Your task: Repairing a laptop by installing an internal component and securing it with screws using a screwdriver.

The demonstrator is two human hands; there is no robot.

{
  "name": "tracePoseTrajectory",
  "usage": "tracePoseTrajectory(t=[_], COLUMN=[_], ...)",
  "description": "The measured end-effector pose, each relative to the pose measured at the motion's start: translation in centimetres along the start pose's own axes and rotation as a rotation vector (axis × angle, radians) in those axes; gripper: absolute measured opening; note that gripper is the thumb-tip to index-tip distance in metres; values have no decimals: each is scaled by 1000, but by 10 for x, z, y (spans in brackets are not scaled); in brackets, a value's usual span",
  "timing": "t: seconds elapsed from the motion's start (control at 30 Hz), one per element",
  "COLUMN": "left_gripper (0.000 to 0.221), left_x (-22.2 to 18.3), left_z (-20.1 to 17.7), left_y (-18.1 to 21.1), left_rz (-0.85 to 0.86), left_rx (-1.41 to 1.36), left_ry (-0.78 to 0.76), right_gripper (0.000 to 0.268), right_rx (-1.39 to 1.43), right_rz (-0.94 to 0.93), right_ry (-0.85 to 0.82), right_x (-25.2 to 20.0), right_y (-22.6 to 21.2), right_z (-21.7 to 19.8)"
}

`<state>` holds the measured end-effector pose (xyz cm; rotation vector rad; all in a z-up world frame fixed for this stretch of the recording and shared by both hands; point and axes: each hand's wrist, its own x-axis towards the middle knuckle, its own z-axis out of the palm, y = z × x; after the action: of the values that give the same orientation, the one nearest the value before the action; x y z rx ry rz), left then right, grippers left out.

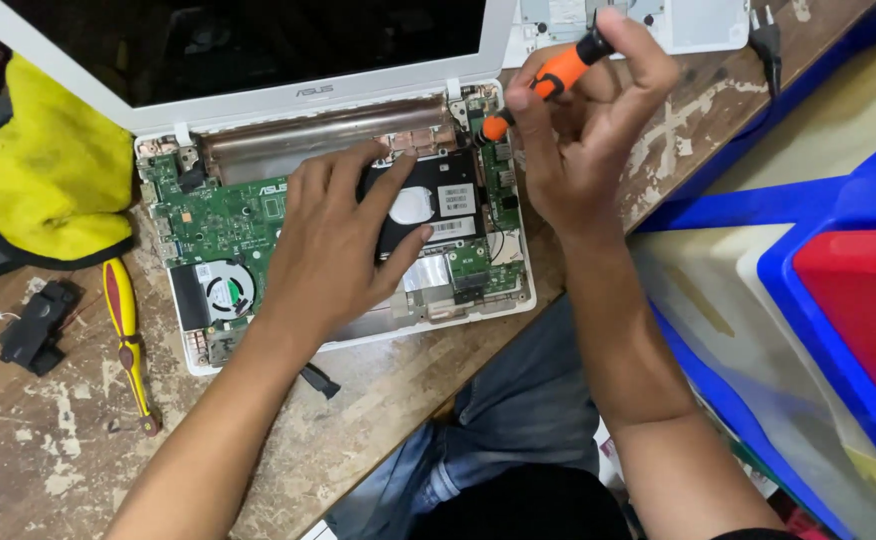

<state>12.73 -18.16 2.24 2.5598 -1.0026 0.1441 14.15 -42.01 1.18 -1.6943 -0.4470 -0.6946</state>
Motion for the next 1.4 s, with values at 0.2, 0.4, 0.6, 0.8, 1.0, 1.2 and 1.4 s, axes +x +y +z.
tracePoseTrajectory(t=[0.2, 0.4, 0.6, 0.8, 1.0, 1.2, 1.4], left_gripper=[60, 59, 57, 57, 57, 58, 57], left_x=[-3, -13, -20, -19, -20, -20, -21], left_z=[-2, -2, -2, -2, -2, -2, -2], left_y=[4, 7, 10, 11, 11, 11, 9], left_rz=[-25, -18, -1, 9, 11, -2, -4], left_rx=[3, 28, 22, 29, 34, 34, -19], left_ry=[-14, 3, 17, 33, 39, 23, 46], right_gripper=[46, 42, 44, 46, 41, 39, 40], right_rx=[36, 16, 45, 37, 26, -5, -21], right_rz=[-61, -99, -30, -98, -141, -103, -51], right_ry=[12, 91, 142, 83, -20, -117, -100], right_x=[-5, -9, -15, -13, -11, -10, -12], right_y=[3, 0, -6, -8, -6, -4, -3], right_z=[0, 5, 6, 8, 7, 4, 3])
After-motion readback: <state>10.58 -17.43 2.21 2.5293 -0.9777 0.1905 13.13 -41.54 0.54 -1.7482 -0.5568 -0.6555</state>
